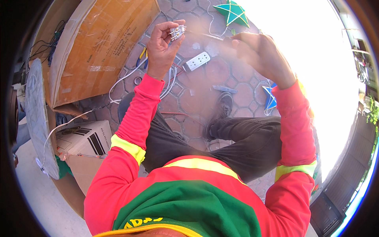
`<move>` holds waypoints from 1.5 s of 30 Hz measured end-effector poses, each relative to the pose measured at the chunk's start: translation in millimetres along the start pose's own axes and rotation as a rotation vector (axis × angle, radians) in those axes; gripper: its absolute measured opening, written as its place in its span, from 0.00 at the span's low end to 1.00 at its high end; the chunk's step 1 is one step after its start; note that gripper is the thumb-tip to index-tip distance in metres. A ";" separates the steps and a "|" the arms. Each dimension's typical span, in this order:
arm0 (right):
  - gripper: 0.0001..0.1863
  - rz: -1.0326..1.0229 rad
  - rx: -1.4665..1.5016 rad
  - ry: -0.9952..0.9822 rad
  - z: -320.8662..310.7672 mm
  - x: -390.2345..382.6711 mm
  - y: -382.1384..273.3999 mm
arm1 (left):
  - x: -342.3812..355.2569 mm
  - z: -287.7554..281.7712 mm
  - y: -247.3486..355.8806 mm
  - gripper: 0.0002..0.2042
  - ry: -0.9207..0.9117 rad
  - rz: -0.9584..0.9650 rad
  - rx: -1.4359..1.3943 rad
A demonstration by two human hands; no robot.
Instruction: The person sits on a tiled floor and uses a screwdriver to open and adjust small white electrical components, including a power strip and a socket. They manipulate wires and tighten screws inside the components.
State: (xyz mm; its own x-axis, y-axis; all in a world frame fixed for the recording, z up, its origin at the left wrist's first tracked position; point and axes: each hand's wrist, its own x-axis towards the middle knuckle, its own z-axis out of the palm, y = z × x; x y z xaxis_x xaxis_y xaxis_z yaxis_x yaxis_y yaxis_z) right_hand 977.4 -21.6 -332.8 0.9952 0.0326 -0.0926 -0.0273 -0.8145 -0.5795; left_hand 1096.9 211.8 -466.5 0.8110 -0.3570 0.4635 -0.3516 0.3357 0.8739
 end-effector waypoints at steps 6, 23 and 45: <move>0.17 -0.038 0.049 0.018 2.5 0.4 4.5 | 0.6 0.0 -0.2 0.18 -0.005 -0.001 0.036; 0.10 -0.171 0.001 0.063 4.3 2.7 -6.8 | -0.5 -3.8 -2.5 0.18 -0.001 -0.006 0.101; 0.14 0.156 0.137 0.027 -7.4 -2.1 -18.4 | -0.1 -1.9 -1.7 0.18 0.004 -0.010 0.061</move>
State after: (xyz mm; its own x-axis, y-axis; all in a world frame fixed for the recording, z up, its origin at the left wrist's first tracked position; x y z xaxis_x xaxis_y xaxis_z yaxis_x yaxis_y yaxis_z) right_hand 976.5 -11.0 -316.0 0.9799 -0.1053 -0.1694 -0.1924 -0.7220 -0.6646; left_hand 1098.3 212.9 -468.3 0.8162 -0.3569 0.4544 -0.3712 0.2788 0.8857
